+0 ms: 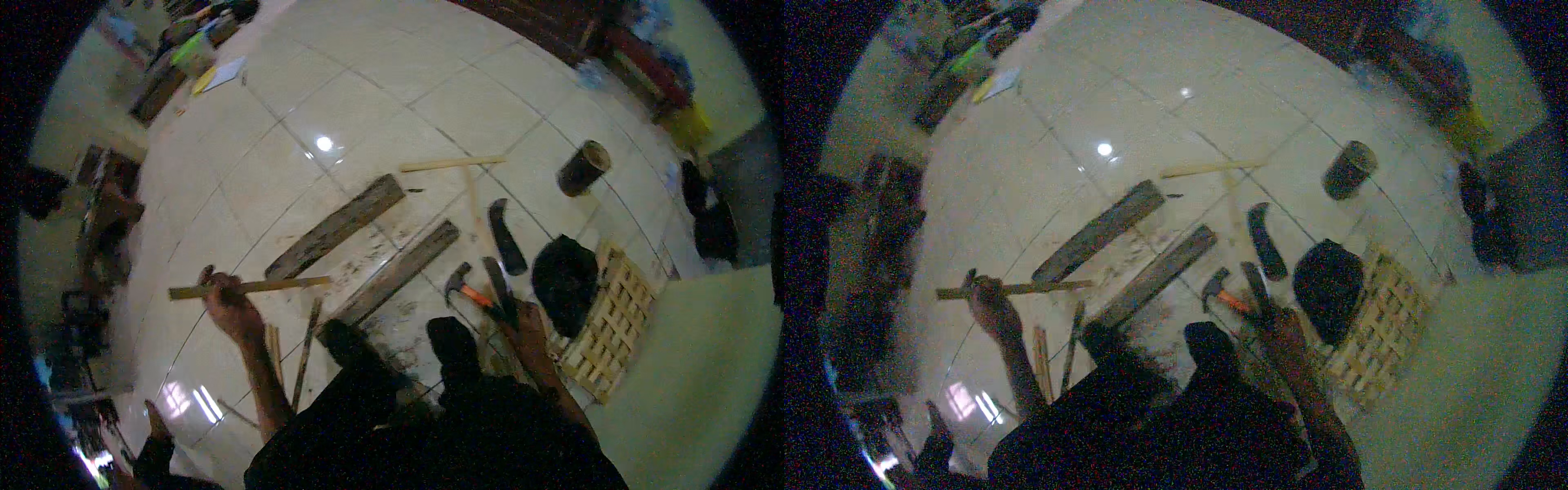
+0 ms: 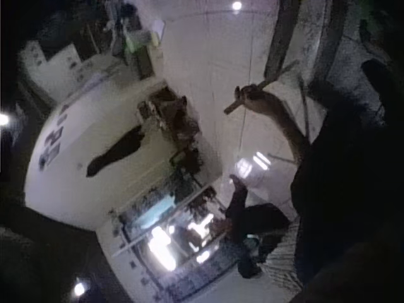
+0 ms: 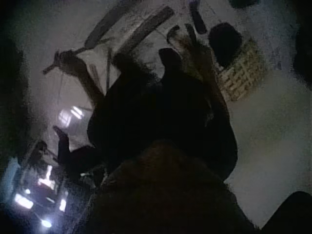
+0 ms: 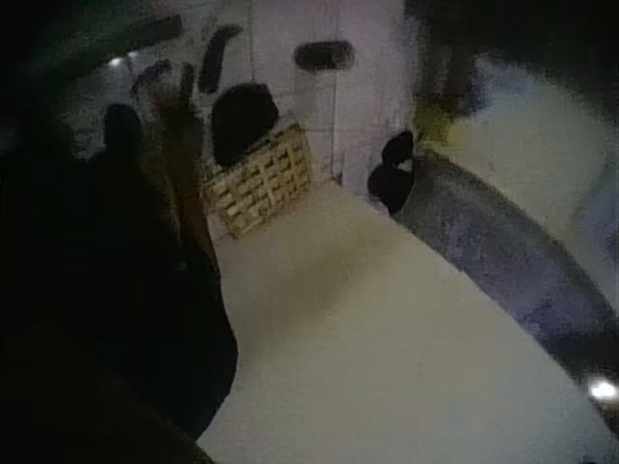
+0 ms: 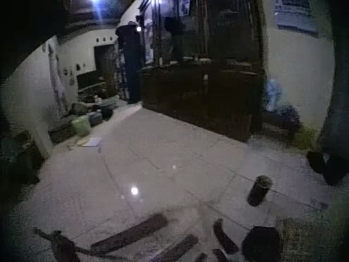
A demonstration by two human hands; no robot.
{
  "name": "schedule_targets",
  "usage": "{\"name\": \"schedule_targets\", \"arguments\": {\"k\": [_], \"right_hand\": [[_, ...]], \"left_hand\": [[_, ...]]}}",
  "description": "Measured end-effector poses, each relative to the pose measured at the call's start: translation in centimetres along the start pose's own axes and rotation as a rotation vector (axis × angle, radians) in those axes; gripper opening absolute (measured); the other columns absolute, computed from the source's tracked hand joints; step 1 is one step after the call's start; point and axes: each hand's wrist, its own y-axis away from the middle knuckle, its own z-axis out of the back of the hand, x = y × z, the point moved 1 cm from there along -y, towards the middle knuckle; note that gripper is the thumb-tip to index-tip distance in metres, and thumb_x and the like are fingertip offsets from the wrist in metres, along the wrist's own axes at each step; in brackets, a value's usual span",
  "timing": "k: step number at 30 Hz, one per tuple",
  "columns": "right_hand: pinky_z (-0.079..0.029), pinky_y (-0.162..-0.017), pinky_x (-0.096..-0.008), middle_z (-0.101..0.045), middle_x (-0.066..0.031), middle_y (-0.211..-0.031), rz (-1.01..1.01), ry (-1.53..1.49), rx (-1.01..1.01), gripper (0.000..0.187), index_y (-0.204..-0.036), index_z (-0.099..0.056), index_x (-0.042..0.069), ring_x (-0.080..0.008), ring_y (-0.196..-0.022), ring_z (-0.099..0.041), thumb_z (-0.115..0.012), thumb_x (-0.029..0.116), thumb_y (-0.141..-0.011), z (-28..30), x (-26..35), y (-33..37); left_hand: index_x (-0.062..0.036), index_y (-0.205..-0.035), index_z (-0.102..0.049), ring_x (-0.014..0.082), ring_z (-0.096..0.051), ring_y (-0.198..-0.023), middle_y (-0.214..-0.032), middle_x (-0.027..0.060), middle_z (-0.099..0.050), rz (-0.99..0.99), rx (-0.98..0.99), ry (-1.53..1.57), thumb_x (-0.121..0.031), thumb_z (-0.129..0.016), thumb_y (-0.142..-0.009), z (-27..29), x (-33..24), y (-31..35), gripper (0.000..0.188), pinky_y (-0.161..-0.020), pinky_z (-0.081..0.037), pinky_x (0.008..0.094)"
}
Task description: The person sits on the floor and weaves thin wooden strips into a rectangular lattice frame. They use a hammer to secure the strips and a knife to trim excess material, gradually building up the woven pattern.
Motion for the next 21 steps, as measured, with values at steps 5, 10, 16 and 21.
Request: {"name": "schedule_targets", "arguments": {"k": [5, 10, 16, 21], "right_hand": [[-0.045, -0.081, -0.0420, -0.055, -0.0216, -0.102, -0.019, 0.057, -0.177, 0.043, -0.123, -0.050, 0.000, -0.0370, -0.095, -0.055, -0.060, 0.025, -0.090, 3.2, 2.1, 2.4], [-0.045, -0.075, -0.0394, -0.055, -0.0183, -0.096, -0.078, 0.035, -0.021, 0.041, -0.122, -0.050, 0.000, -0.0323, -0.087, -0.054, -0.057, 0.026, -0.091, 2.0, 0.3, 3.4], [-0.044, -0.068, -0.0363, -0.054, -0.0144, -0.089, -0.109, 0.010, -0.037, 0.040, -0.122, -0.050, 0.000, -0.0267, -0.078, -0.052, -0.054, 0.027, -0.093, 1.9, 0.7, 2.5], [-0.044, -0.063, -0.0337, -0.054, -0.0111, -0.084, -0.149, -0.049, -0.072, 0.039, -0.122, -0.049, 0.001, -0.0220, -0.071, -0.051, -0.051, 0.028, -0.095, 3.0, 1.2, 2.4]], "left_hand": [[0.0013, -0.123, -0.043, 0.0092, -0.045, -0.072, -0.081, 0.0012, -0.046, 0.201, -0.122, 0.410, -0.008, -0.049, -0.091, -2.0, -2.2, 0.2, 0.033, -0.070, -0.043, 0.0247], [0.0012, -0.118, -0.048, 0.0108, -0.043, -0.076, -0.082, 0.0025, -0.046, 0.181, -0.129, 0.322, -0.007, -0.045, -0.087, -1.8, -2.0, 0.9, 0.032, -0.069, -0.037, 0.0249], [-0.0018, -0.109, -0.053, 0.0170, -0.051, -0.092, -0.096, 0.0046, -0.055, 0.337, -0.174, 0.832, -0.045, -0.046, -0.096, -6.0, -1.4, 2.3, 0.045, -0.085, -0.041, 0.0307], [-0.0050, -0.087, -0.053, 0.0123, -0.043, -0.074, -0.080, 0.0016, -0.050, 0.342, -0.041, 0.480, -0.037, -0.037, -0.101, -7.6, -2.5, 3.4, 0.038, -0.070, -0.036, 0.0275]]}}
